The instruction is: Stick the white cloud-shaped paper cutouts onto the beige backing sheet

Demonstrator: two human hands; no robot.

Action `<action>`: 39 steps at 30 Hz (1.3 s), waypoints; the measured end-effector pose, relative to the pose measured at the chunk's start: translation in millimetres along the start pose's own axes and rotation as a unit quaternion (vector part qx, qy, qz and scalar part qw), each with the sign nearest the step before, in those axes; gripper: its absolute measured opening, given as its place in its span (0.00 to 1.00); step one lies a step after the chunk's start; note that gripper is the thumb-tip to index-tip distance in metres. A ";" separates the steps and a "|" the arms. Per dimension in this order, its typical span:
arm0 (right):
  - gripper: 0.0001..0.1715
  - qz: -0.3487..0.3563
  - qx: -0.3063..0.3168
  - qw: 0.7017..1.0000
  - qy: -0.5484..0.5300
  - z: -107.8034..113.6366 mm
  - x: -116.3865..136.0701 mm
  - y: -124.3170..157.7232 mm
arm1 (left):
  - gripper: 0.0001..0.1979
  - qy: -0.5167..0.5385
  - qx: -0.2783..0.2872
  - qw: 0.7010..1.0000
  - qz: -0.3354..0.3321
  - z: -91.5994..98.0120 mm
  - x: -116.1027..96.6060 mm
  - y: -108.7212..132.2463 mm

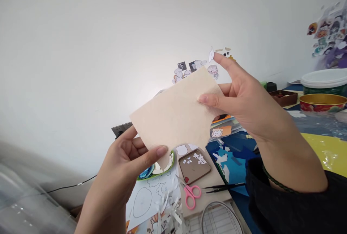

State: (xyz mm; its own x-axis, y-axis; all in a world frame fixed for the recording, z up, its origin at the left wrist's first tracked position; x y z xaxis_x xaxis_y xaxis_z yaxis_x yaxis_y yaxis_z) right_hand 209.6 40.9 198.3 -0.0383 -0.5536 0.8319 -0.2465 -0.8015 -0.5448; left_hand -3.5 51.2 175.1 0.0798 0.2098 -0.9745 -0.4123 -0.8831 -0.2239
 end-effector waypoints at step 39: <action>0.52 -0.057 0.086 0.995 -0.020 -14.1 -23.5 -2.3 | 0.07 -0.077 -0.128 0.989 -0.013 41.1 4.4 -3.4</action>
State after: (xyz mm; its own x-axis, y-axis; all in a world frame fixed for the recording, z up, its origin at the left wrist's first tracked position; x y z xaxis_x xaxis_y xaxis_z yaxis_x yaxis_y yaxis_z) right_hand 197.4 58.9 181.5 0.0189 -0.4634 0.8859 -0.0780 -0.8841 -0.4608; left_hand -39.1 72.5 172.2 -0.0597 0.2785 -0.9586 -0.1674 -0.9495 -0.2654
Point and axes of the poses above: each hand's wrist, its own y-axis away from the middle knuckle, its own z-axis out of the back of the hand, x = y × z, the point moved 7 cm from there along -y, towards the middle knuckle
